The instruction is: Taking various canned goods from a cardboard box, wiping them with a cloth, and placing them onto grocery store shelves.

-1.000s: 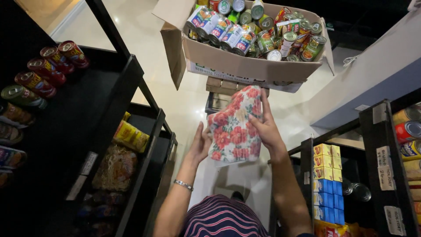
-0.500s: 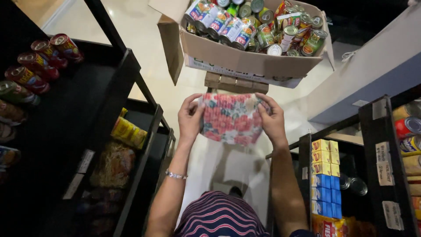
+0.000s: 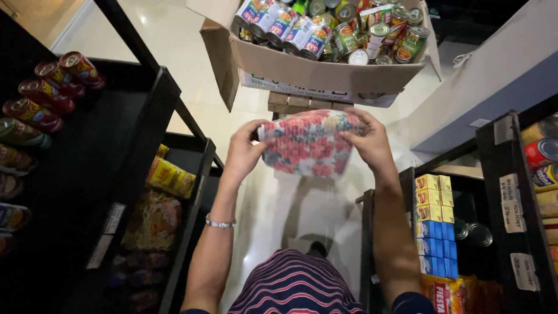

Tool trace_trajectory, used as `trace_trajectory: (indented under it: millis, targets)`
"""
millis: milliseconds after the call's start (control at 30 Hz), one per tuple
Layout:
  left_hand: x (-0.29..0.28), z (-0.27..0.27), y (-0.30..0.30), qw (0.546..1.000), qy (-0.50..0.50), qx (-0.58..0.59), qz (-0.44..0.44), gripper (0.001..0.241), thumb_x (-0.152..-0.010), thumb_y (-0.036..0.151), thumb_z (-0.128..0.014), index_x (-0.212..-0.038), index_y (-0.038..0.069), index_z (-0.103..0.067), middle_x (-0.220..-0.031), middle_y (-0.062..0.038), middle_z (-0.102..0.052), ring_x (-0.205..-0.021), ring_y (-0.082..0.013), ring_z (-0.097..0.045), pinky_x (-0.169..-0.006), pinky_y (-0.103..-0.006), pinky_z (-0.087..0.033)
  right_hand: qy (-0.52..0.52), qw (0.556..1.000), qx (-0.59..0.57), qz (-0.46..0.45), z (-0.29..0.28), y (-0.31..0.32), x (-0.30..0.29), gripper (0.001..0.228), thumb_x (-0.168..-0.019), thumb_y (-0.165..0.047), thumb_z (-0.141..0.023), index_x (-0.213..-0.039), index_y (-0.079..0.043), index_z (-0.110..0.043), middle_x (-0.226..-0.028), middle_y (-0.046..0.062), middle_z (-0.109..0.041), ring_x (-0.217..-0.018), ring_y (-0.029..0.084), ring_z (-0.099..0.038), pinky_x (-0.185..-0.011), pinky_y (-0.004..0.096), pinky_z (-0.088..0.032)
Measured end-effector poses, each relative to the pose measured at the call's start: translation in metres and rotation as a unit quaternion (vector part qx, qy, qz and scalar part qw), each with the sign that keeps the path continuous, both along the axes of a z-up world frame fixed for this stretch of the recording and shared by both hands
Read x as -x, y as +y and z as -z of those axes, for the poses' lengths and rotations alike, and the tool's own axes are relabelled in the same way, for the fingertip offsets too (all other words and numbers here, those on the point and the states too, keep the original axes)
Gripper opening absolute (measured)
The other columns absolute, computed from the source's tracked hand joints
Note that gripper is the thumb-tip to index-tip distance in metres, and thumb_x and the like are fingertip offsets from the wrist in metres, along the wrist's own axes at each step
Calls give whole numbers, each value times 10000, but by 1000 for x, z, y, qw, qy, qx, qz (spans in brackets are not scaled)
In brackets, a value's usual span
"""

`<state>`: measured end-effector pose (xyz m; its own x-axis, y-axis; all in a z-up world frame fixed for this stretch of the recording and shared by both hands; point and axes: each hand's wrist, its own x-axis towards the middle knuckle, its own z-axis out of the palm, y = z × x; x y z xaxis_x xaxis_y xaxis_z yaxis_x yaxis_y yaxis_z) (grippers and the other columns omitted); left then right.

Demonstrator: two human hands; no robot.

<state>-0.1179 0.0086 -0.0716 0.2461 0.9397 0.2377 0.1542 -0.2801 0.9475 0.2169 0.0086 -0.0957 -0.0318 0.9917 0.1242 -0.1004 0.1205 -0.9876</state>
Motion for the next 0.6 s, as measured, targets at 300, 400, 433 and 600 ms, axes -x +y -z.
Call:
trace_trajectory:
  millis: [300,400,433,600]
  targets:
    - [-41,-10,1,995,9,-73,-73,316,-1040,124,-613,-1320,83,-473,-913,-158,-639,-868,-311,-669,-803,-413,-535,317,946,-57,-33,7,10,15,280,-945,-98,-736,-1157,-30,-566,-1280,98,-703,-1019,211,-714,-877,371,-622]
    - [-52,-12,9,986,35,-85,-139,355,-1089,147,-553,-1419,107,-427,-972,-190,-685,-913,-284,-706,-781,-411,-537,231,959,54,-152,64,20,-5,426,-829,-53,-751,-1231,-103,-619,-1062,95,-698,-919,214,-728,-773,384,-641]
    - [-52,-12,13,986,33,-87,-139,355,-1089,147,-553,-1419,107,-427,-972,-190,-685,-913,-284,-706,-781,-411,-537,229,960,53,-152,68,23,-11,426,-829,-53,-751,-1231,-103,-619,-1062,95,-698,-919,214,-728,-773,384,-641]
    - [-60,22,36,984,-141,-31,-108,592,-932,129,-760,-1399,32,-410,-1161,-193,-675,-1018,-293,-707,-817,-406,-603,204,973,25,-107,110,52,-51,194,-1074,8,-715,-1185,116,-598,-998,189,-675,-827,241,-633,-721,411,-546]
